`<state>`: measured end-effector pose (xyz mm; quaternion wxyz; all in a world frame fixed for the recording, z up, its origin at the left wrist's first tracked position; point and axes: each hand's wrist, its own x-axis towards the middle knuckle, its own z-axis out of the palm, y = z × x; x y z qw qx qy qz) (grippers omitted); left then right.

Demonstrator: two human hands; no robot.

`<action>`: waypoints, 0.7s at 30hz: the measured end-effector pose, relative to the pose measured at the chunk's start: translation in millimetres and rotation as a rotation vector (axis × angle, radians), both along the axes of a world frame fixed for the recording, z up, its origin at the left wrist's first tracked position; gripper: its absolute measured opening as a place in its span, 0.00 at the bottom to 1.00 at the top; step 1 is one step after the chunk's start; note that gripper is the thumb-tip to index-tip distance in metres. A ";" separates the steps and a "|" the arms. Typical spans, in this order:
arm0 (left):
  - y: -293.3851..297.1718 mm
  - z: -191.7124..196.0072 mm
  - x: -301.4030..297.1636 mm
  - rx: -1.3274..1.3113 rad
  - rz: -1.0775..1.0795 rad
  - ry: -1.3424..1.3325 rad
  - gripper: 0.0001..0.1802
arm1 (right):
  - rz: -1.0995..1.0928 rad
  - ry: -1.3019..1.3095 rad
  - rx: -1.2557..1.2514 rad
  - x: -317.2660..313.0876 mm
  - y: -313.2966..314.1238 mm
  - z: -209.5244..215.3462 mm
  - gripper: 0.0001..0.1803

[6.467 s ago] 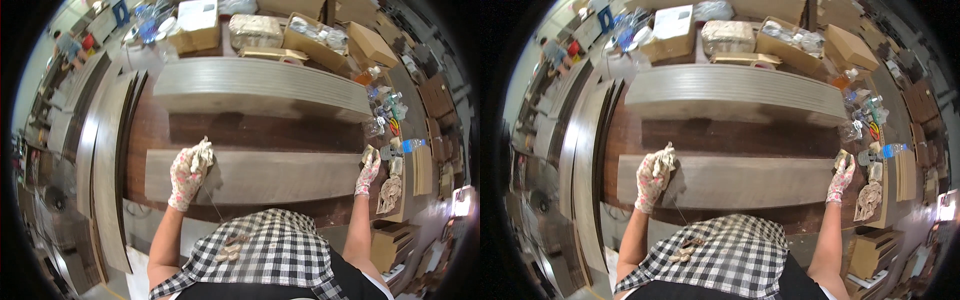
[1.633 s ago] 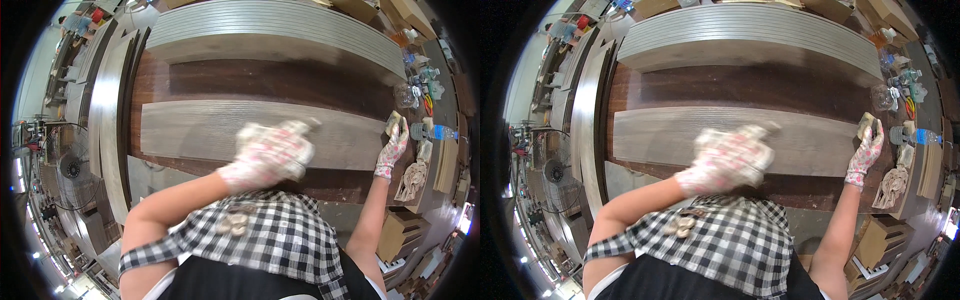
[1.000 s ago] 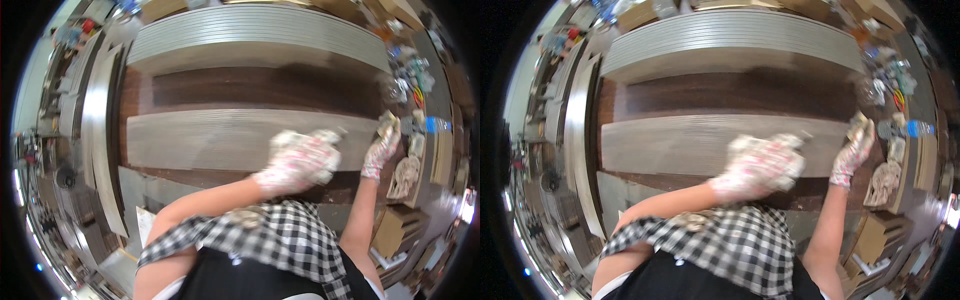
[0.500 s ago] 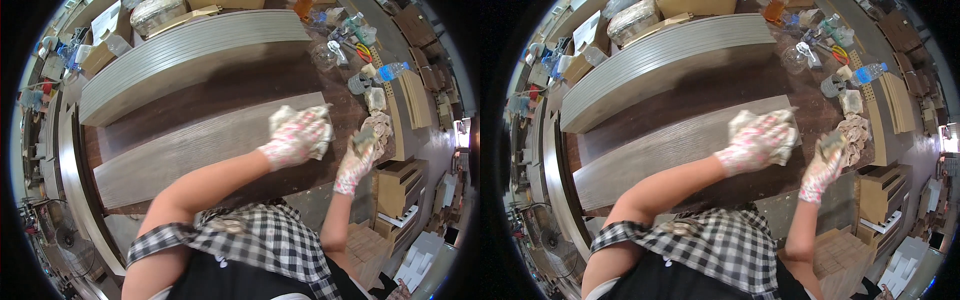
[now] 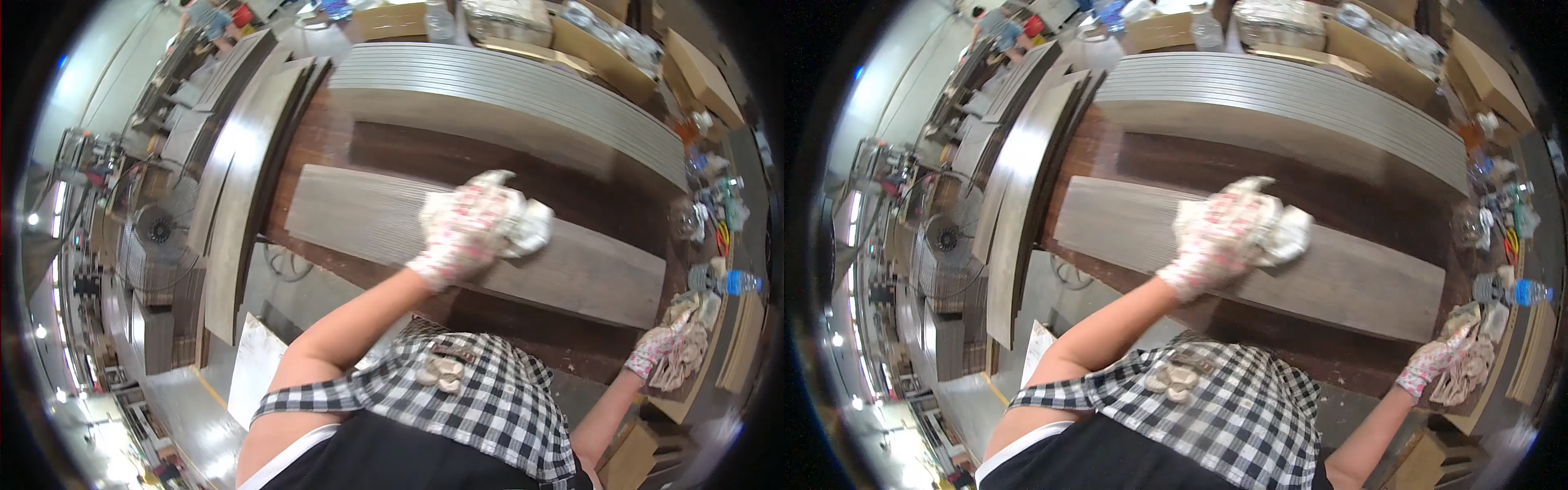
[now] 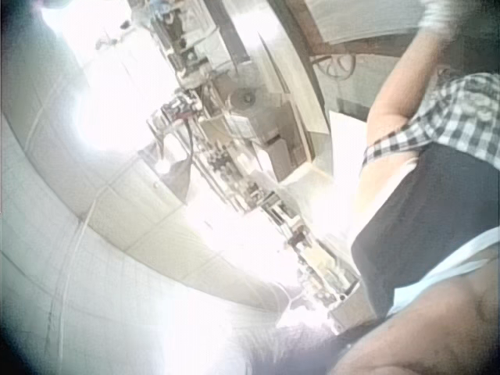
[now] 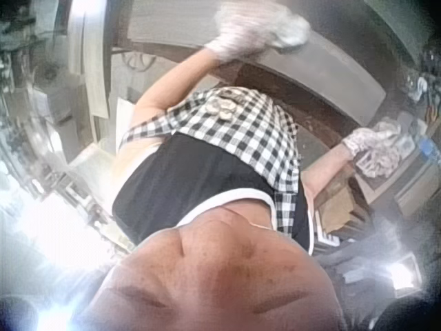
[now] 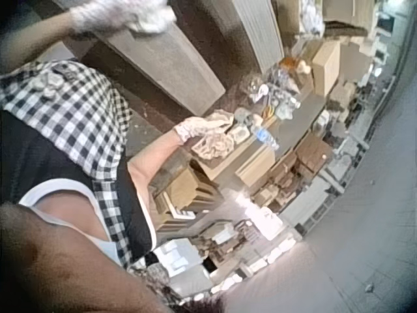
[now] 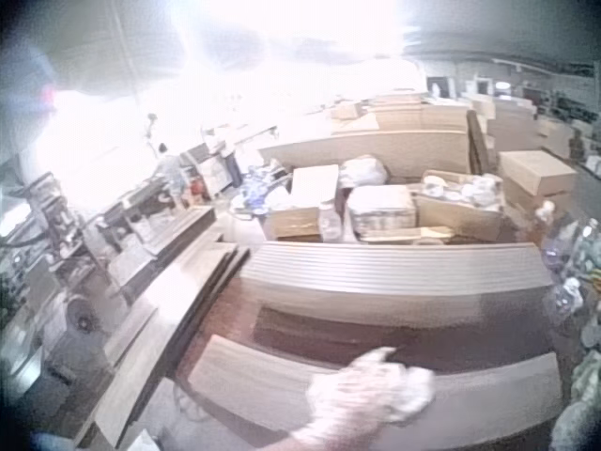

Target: The person sands wooden boards with a sanding block and wipes them with a cloth, handling the boards one at a time and turning them over on a workbench.

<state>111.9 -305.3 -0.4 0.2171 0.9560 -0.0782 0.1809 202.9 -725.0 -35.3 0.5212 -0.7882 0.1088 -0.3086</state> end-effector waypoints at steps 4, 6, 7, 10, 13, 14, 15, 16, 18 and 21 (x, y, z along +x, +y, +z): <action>136.7 -17.0 -73.6 0.489 0.480 -0.098 0.23 | 0.022 -0.046 -0.033 23.8 26.6 15.3 0.28; 222.0 -18.4 -100.9 0.424 0.851 0.369 0.21 | 0.015 0.004 -0.144 36.0 19.6 10.9 0.27; 259.8 -20.3 -122.9 0.403 0.817 0.296 0.20 | 0.002 0.048 -0.180 40.1 15.0 11.0 0.28; 352.8 -32.0 -185.3 -0.085 0.776 0.131 0.15 | 0.095 0.044 -0.139 57.1 19.0 -0.4 0.27; 294.8 20.5 -134.0 -0.257 0.891 0.177 0.16 | 0.045 0.071 -0.239 46.9 26.5 14.5 0.27; 278.0 29.2 -118.8 -0.434 0.832 0.117 0.16 | 0.035 0.061 -0.265 55.6 23.2 7.9 0.27; 275.3 18.6 -111.1 -0.488 0.767 0.137 0.16 | 0.066 0.055 -0.186 63.8 21.9 -1.2 0.28; 279.1 2.0 -110.6 -0.406 0.570 0.124 0.17 | 0.101 0.048 -0.100 72.9 22.9 -5.4 0.29; 279.0 -10.8 -104.9 0.267 0.773 0.215 0.19 | 0.083 0.081 -0.031 79.4 33.6 0.8 0.30; 244.5 8.2 -84.9 0.224 0.839 0.309 0.19 | 0.048 0.096 -0.041 87.2 19.9 2.1 0.30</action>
